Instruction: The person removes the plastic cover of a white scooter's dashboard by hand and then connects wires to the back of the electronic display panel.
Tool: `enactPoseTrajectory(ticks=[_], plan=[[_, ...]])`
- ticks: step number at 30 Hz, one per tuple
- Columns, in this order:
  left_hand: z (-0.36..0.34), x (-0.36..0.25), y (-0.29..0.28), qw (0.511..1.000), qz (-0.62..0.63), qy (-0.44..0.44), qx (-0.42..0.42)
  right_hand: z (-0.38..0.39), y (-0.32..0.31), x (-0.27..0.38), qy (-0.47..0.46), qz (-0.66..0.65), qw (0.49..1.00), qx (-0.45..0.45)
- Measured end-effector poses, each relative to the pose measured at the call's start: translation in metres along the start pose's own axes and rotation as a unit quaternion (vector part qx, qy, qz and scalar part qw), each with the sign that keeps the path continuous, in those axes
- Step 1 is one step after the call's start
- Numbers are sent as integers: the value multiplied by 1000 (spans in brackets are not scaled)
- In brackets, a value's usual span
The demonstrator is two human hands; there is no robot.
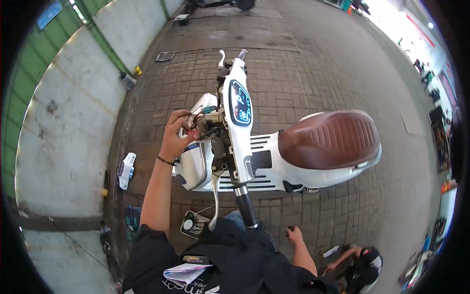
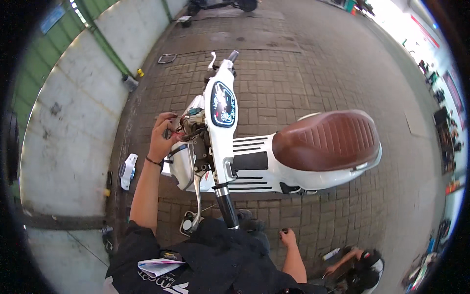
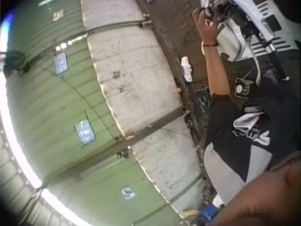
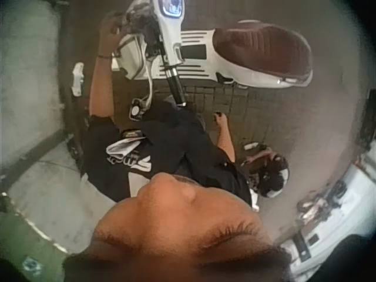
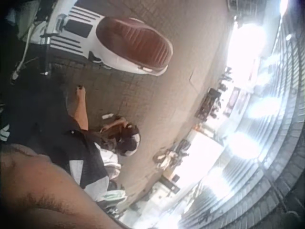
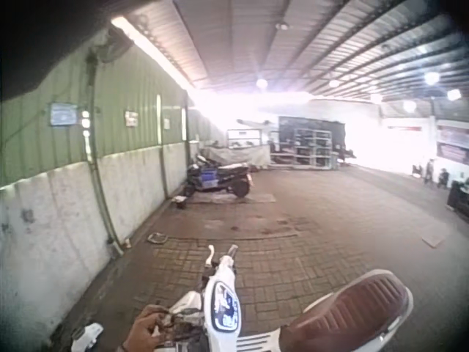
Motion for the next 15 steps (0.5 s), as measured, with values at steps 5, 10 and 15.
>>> enactPoseTrajectory(ticks=[5,10,15], plan=[[3,-1,-7,976,-35,-214,-29,-8,-51,97,-56,-18,998,3],[-14,-11,1,966,-187,-173,42,-20,-91,80,-26,-77,996,-21],[-31,-5,26,937,-270,-145,164,-7,-88,137,-26,-138,990,-11]])
Point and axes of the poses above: each hand's wrist, its own z-axis away from the middle knuckle, its own y-axis out of the palm, x = y × z, the point moved 4 cm from there along -z, towards the middle knuckle, and after that the axes turned 14 degrees about -x, right-handed, at the moved point
